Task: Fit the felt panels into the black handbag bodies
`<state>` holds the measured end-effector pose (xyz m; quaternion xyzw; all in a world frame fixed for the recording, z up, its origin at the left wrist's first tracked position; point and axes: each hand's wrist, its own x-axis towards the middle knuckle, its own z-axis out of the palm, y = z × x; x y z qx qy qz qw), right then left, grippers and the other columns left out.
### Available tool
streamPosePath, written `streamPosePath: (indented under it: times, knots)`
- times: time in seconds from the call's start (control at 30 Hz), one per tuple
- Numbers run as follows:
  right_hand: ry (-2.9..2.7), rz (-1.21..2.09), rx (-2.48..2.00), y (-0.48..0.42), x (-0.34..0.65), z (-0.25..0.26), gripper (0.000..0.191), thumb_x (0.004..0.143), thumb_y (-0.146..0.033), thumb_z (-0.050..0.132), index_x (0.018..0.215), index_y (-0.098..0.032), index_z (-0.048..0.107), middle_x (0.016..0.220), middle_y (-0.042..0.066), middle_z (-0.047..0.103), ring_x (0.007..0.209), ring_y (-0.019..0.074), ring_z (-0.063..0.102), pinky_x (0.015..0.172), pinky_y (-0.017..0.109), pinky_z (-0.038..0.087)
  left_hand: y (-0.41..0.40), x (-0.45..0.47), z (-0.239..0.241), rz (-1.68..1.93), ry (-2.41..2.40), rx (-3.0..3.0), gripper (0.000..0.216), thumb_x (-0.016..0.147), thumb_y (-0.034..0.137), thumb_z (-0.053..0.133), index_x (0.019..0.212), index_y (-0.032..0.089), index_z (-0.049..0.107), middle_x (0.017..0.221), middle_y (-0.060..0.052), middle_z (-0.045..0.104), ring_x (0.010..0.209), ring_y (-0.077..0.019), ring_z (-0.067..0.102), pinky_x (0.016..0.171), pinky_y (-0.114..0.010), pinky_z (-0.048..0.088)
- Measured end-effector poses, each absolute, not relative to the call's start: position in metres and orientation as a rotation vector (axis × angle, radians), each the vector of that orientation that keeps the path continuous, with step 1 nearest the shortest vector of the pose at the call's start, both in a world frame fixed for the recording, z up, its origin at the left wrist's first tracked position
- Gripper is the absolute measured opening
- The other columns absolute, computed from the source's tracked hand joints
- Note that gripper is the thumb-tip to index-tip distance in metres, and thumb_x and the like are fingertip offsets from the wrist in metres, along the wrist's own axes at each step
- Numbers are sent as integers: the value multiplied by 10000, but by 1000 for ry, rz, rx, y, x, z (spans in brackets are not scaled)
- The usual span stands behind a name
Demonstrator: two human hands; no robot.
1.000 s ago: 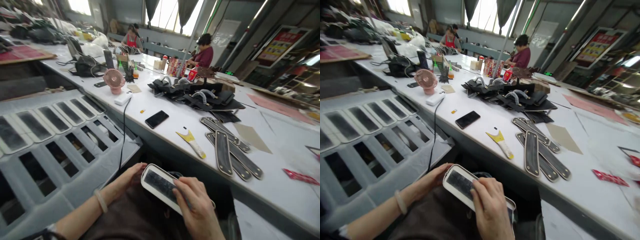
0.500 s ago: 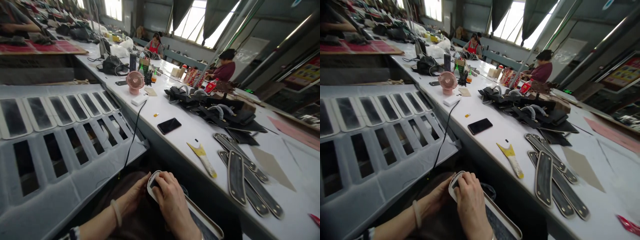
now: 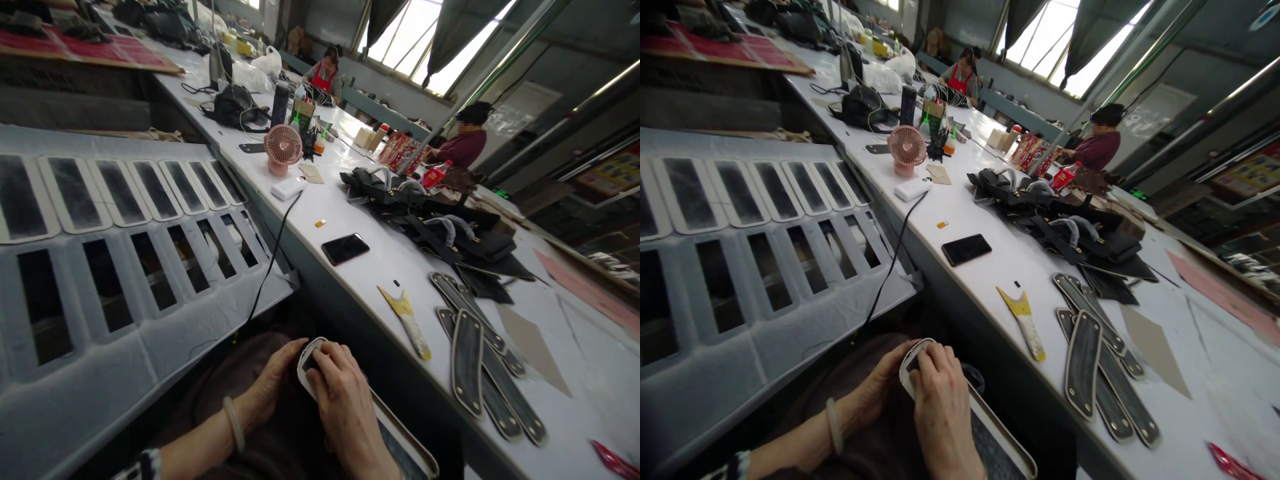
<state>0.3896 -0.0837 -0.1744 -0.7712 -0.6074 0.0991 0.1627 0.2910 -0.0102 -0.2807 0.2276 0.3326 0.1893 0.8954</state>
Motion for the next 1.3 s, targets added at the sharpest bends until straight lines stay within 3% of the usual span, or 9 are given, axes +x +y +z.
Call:
streamPosePath:
  times: [0.43, 0.7, 1.13, 1.3]
  knots:
    - [-1712, 317, -2177, -88, 388, -174, 340, 864, 20, 487, 1121, -188, 565, 1176, 76, 625, 1064, 260, 576, 985, 500, 473, -8, 292, -280, 437, 660, 525, 390, 721, 483, 744, 1001, 213, 723, 1106, -51, 706, 1178, -298, 541, 1042, -396, 390]
    - [-1638, 231, -2138, -99, 389, -192, 431, 888, -26, 485, 1277, -209, 450, 1190, 99, 559, 1093, 264, 544, 979, 508, 481, -4, 292, -285, 393, 624, 528, 352, 747, 450, 728, 1009, 213, 731, 1108, -53, 709, 1154, -279, 561, 1021, -371, 404]
    - [-1746, 358, -2318, -77, 388, -170, 313, 800, 12, 511, 1030, -188, 582, 1047, 91, 595, 982, 278, 563, 891, 451, 507, -4, 293, -280, 373, 664, 507, 267, 792, 429, 693, 940, 209, 724, 956, -28, 705, 1008, -249, 582, 925, -332, 425]
    - [-1744, 324, -2330, -78, 385, -169, 328, 792, 28, 490, 1030, -173, 592, 1032, 91, 593, 978, 273, 557, 894, 452, 491, -5, 289, -279, 380, 675, 509, 274, 773, 426, 722, 933, 204, 725, 942, -11, 708, 1001, -230, 567, 898, -305, 424]
